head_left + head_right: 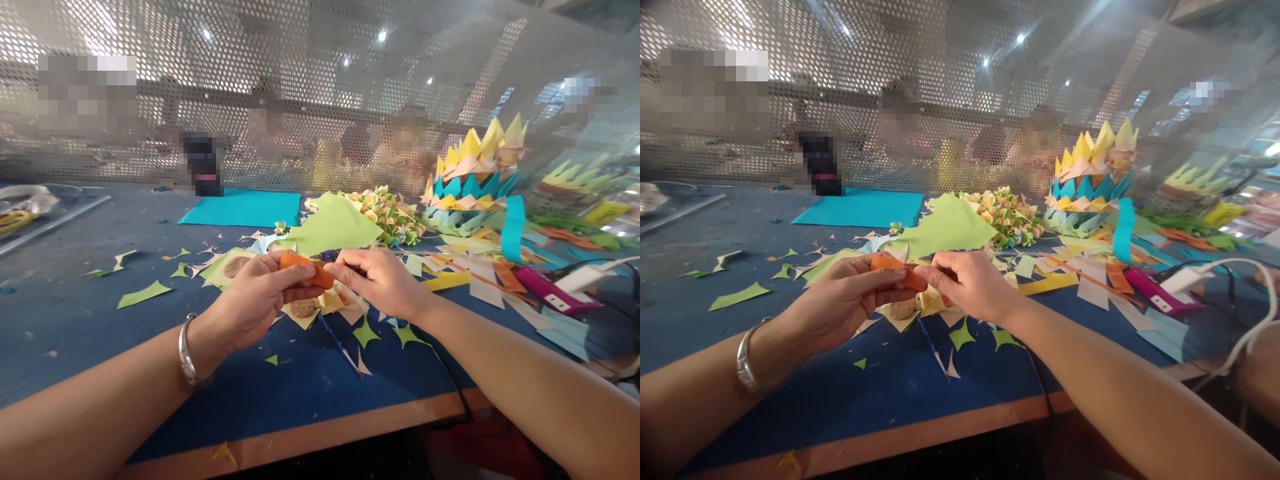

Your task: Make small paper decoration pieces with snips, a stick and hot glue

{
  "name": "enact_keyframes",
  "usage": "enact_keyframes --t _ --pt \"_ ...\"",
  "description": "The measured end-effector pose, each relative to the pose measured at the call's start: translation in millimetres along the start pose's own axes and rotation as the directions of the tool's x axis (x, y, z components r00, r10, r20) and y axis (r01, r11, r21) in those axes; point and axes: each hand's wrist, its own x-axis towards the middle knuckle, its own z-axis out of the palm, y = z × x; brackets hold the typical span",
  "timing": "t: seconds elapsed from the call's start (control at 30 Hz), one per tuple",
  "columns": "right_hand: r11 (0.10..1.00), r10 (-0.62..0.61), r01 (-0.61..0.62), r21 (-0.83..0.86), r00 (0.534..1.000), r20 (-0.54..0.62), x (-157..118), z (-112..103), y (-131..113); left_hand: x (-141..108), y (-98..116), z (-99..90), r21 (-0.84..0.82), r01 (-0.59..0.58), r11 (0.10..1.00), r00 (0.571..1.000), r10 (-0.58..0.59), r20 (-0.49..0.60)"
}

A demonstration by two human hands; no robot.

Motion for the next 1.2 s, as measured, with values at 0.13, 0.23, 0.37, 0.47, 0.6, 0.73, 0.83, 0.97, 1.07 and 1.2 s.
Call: enact_keyframes --t 0.13,0.23,0.37,0.47,0.6,0.73,0.83,0.97,1.07,1.2 --pt "1.000 0.002 -0.002 0.007 1.000 0.002 -0.1 -0.4 -0.9 0.5 -0.5 1.0 0.017 -0.022 1.000 1.000 0.022 -0.001" --pt "1.000 -0.003 0.003 -0.006 1.000 -0.003 0.0 -0.3 -0.5 0.8 -0.8 1.0 0.028 -0.025 0.999 1.000 0.025 0.000" --pt "1.000 -0.012 0.012 -0.020 1.000 0.000 0.5 0.1 0.4 0.5 -2.0 -0.9 0.063 -0.029 0.998 1.000 0.030 -0.010" --pt "1.000 -0.002 0.002 -0.015 1.000 0.004 0.7 0.1 -0.1 0.8 -2.9 -2.6 0.106 -0.052 0.993 0.999 0.053 -0.001" --pt "1.000 0.001 -0.001 -0.025 1.000 -0.002 0.7 0.0 -0.9 1.8 -2.5 -2.9 0.149 -0.058 0.987 0.998 0.058 0.004" --pt "0.999 0.004 -0.004 -0.032 1.000 -0.003 0.6 -0.3 -0.8 2.3 -1.7 -2.6 0.168 -0.041 0.985 0.999 0.042 -0.002" --pt "1.000 0.006 -0.006 -0.026 1.000 -0.001 0.5 -0.6 -0.9 2.3 -1.8 -3.0 0.180 -0.024 0.983 0.999 0.028 -0.019" --pt "1.000 0.012 -0.012 -0.024 1.000 -0.003 0.3 -0.6 -1.3 2.6 -1.9 -3.7 0.188 -0.013 0.982 1.000 0.017 -0.021" --pt "1.000 0.004 -0.004 -0.019 1.000 -0.005 -0.1 -0.5 -0.8 3.2 -1.9 -3.6 0.175 -0.005 0.985 1.000 0.007 -0.011" --pt "1.000 -0.003 0.003 -0.003 1.000 -0.005 -0.6 -0.4 0.3 3.3 -1.5 -2.4 0.146 0.012 0.989 1.000 -0.014 0.009"
